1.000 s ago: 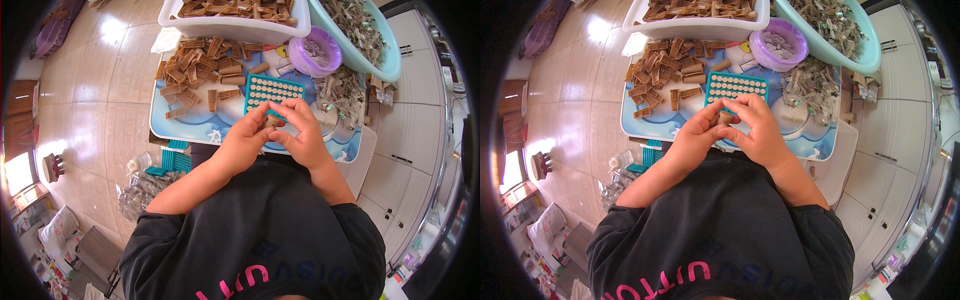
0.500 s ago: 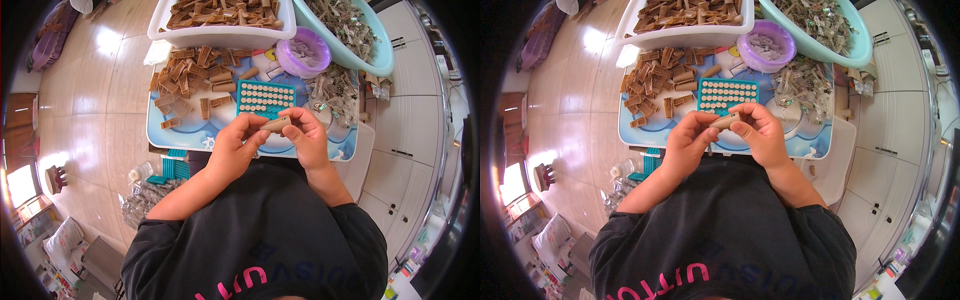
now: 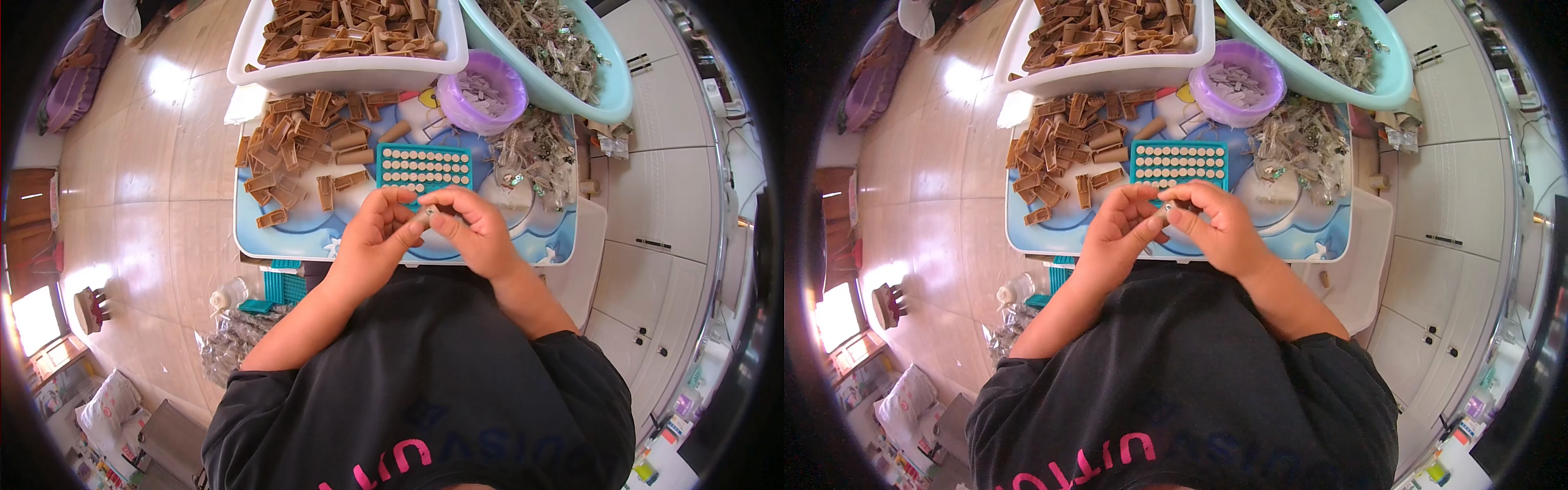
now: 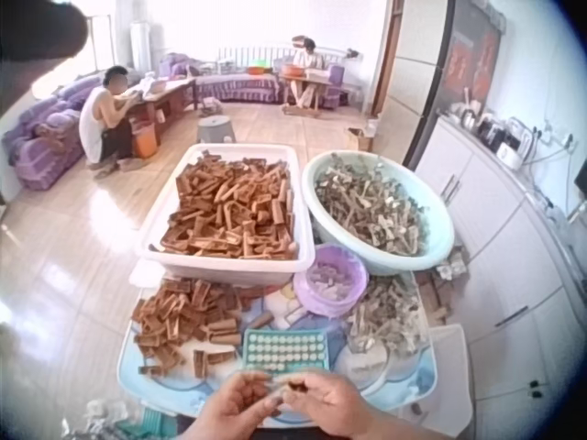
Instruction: The person assembles small plastic beads and cardboard pieces by hand at a table.
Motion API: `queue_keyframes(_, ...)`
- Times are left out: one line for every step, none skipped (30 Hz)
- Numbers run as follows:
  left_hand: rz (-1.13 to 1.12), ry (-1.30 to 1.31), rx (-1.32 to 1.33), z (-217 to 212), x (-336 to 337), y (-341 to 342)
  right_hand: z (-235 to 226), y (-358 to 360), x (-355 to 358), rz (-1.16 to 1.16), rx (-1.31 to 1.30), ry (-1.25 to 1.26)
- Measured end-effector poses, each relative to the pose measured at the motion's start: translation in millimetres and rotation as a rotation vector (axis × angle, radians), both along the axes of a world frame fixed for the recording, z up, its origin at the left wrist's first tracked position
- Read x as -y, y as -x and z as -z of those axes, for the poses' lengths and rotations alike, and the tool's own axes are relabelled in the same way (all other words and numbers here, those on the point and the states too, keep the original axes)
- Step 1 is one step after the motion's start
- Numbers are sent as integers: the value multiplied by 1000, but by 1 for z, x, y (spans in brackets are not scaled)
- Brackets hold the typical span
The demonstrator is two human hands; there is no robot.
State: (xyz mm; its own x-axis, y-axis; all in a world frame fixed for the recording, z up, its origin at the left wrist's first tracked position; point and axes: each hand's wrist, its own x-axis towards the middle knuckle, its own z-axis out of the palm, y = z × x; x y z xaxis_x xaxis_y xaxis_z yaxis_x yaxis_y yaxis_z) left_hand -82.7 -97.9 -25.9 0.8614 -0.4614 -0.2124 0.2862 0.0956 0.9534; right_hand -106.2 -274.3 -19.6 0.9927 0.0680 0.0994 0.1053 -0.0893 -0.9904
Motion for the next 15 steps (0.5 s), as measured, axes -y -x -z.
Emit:
queue_keyframes(33,90,-102,-4,-2,-3,-8,-9,7,-53,93,172)
queue_keyframes(59,179,-204,-5,-3,-4,-14,-19,15,4,148,264)
queue_keyframes(57,179,-203,-4,-4,-4,-26,-31,24,62,198,424)
queue_keyframes(64,149,-190,-4,-5,-4,-38,-45,33,117,248,583)
queue_keyframes(77,121,-177,-4,-5,-5,-44,-60,43,168,218,667)
queue_keyframes(78,122,-176,-6,-5,-5,-45,-74,51,219,189,750)
queue_keyframes(68,148,-239,-8,-5,-5,-43,-90,58,216,191,748)
queue_keyframes(67,177,-301,-9,-4,-6,-41,-104,66,200,196,872)
queue_keyframes(72,178,-301,-9,-3,-7,-39,-117,72,181,200,995)
queue_keyframes(60,228,-361,-9,-2,-8,-34,-130,75,179,201,993)
queue_keyframes(52,279,-421,-10,-2,-8,-27,-141,77,140,112,1091)
queue_keyframes(54,278,-420,-10,-2,-9,-23,-148,79,101,20,1187)
queue_keyframes(40,333,-484,-9,-3,-10,-19,-153,77,97,21,1185)
queue_keyframes(26,388,-549,-8,-4,-11,-15,-156,76,38,-38,1241)
queue_keyframes(24,386,-549,-7,-5,-12,-14,-158,75,-22,-99,1297)
